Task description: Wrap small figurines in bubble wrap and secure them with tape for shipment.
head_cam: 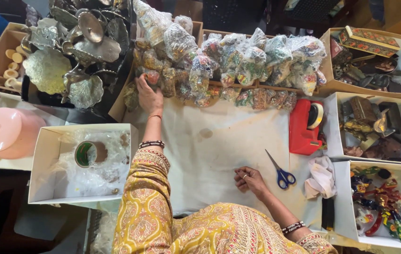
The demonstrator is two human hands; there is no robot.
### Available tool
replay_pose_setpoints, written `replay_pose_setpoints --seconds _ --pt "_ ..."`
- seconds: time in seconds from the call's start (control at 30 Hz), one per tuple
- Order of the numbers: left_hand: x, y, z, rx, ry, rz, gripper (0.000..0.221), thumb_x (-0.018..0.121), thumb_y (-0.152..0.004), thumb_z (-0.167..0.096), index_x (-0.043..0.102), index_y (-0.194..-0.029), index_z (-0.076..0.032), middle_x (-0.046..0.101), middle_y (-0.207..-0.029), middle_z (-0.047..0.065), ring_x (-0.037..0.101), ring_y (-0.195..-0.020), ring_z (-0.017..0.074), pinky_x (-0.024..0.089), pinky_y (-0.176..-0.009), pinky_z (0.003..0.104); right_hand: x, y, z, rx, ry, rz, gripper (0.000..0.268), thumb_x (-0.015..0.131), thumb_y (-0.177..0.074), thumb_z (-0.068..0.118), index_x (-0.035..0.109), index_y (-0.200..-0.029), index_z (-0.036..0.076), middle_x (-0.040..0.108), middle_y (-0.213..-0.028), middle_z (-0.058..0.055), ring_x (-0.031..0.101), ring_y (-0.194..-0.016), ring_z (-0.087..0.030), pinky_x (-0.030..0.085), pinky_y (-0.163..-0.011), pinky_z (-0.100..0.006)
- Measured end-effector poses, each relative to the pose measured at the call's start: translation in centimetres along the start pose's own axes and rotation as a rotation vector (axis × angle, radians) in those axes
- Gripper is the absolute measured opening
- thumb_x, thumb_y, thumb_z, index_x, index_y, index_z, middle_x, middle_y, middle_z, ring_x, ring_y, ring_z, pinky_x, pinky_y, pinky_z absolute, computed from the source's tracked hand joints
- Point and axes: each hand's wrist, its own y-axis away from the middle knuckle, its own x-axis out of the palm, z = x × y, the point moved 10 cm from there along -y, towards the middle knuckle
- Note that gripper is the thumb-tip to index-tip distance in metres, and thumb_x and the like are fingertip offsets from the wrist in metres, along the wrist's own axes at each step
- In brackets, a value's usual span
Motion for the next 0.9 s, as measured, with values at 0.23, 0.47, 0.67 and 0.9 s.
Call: replay_pose_setpoints --seconds 0.23,0.47,0.67,0.9 --pt "-1.1 -1.2 -2.6 0.028 0.017 0.107 0.095 0.092 -0.068 -0.026 0.035 -0.145 -0.019 0.045 -0.149 0.026 0.054 -0.128 0.0451 0.05 -0.095 0.05 -0.1 -0.2 -0.3 0.007 -0.003 -0.014 0.033 0.062 -0.1 0.028 0.066 -0.115 -0.001 0.07 -0.09 -0.011 0.068 -0.068 -0.018 0.056 -0.054 -0.03" --pt "2.9 -0.9 -1.3 0.032 -0.008 0.132 0.057 0.083 -0.078 -0.02 0.062 -0.132 -0.02 0.049 -0.154 0.023 0.069 -0.114 0.0386 0.055 -0.096 0.046 -0.1 0.0 -0.1 0.02 -0.008 -0.015 0.031 0.06 -0.101 0.027 0.067 -0.114 0.0 0.07 -0.089 -0.01 0.067 -0.066 -0.017 0.054 -0.052 -0.03" --pt "1.3 -0.5 -2.4 0.065 -0.051 0.016 0.035 0.08 -0.079 -0.015 0.075 -0.113 -0.012 0.044 -0.147 0.036 0.067 -0.106 0.0468 0.056 -0.09 0.047 -0.1 0.0 -0.2 0.031 -0.015 -0.021 0.03 0.06 -0.101 0.026 0.066 -0.114 -0.001 0.07 -0.089 -0.011 0.067 -0.066 -0.017 0.054 -0.052 -0.029" --pt "1.0 -2.4 -2.4 0.165 -0.039 0.162 0.035 0.083 -0.071 -0.017 0.08 -0.106 -0.016 0.058 -0.13 0.032 0.068 -0.095 0.0469 0.056 -0.082 0.049 0.0 0.1 0.2 0.011 0.004 -0.01 0.031 0.06 -0.101 0.026 0.066 -0.114 -0.001 0.071 -0.09 -0.01 0.068 -0.067 -0.017 0.055 -0.054 -0.029"
